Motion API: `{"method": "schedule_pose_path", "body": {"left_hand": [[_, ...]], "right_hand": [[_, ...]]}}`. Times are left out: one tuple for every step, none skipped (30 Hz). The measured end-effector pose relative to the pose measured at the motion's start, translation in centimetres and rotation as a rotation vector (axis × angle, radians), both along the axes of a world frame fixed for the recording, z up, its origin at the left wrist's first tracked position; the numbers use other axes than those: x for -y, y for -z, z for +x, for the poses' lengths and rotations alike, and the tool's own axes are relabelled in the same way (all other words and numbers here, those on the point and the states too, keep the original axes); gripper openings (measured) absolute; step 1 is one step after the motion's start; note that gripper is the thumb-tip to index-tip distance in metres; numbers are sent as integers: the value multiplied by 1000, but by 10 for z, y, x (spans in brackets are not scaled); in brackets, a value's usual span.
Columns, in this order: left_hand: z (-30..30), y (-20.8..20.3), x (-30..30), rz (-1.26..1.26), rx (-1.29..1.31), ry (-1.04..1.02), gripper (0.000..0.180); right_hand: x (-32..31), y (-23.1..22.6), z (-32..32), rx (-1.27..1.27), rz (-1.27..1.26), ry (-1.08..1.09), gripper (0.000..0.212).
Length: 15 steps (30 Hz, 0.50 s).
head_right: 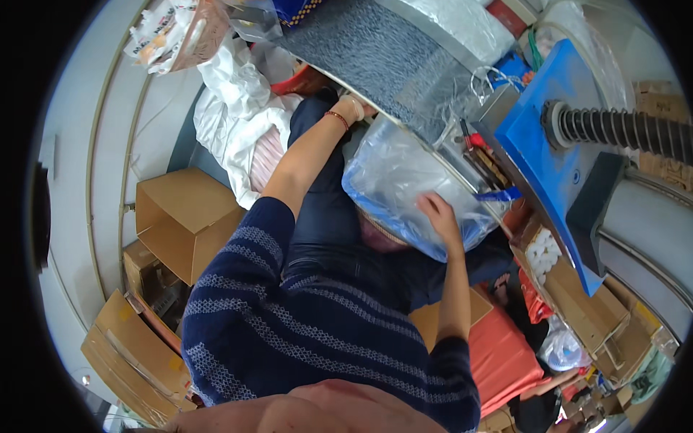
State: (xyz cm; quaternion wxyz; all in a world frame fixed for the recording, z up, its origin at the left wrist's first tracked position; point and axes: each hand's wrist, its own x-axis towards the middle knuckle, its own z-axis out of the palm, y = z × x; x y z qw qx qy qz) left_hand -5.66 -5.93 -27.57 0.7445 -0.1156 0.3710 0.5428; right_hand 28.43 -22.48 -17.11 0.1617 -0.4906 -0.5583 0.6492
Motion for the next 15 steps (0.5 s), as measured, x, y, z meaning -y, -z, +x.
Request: {"method": "schedule_pose_path", "body": {"left_hand": [[-9, 10, 6, -21, -13, -17, 10], [-24, 17, 11, 49, -162, 16, 16], [-28, 21, 15, 119, -298, 67, 23], [19, 6, 8, 169, -290, 226, 20], [45, -9, -8, 213, -250, 258, 20], [73, -18, -21, 288, -97, 124, 14], [76, -15, -17, 313, 9, -32, 10], [85, -14, -11, 218, -179, -8, 16], [89, -14, -9, 219, -169, 2, 16], [75, -11, -1, 263, -317, -23, 17], [47, -3, 12, 289, -491, -65, 19], [30, -1, 28, 251, -512, -81, 19], [31, -8, 42, 274, -701, 141, 18], [25, -17, 49, 318, -894, 357, 18], [1, -5, 64, 448, -1024, 322, 14]], "right_hand": [[-18, 29, -18, -9, -167, -79, 21], [-40, 56, -43, -23, -320, -176, 24], [-60, 88, -57, 129, -243, -166, 30], [-72, 138, -24, 338, -195, -65, 36], [-92, 185, 18, 502, 197, 2, 42], [-110, 217, 62, 676, 589, 57, 49], [-122, 233, 61, 676, 582, 67, 49], [-124, 244, 69, 767, 637, -1, 52], [-126, 245, 72, 845, 705, -73, 55], [-122, 239, 47, 810, 704, -94, 55], [-118, 222, 3, 729, 760, -105, 54], [-109, 206, -14, 682, 795, -104, 54], [-98, 192, -2, 826, 544, -148, 47], [-89, 177, 8, 839, 535, -154, 47], [-86, 159, -5, 717, 452, -136, 41]]}}
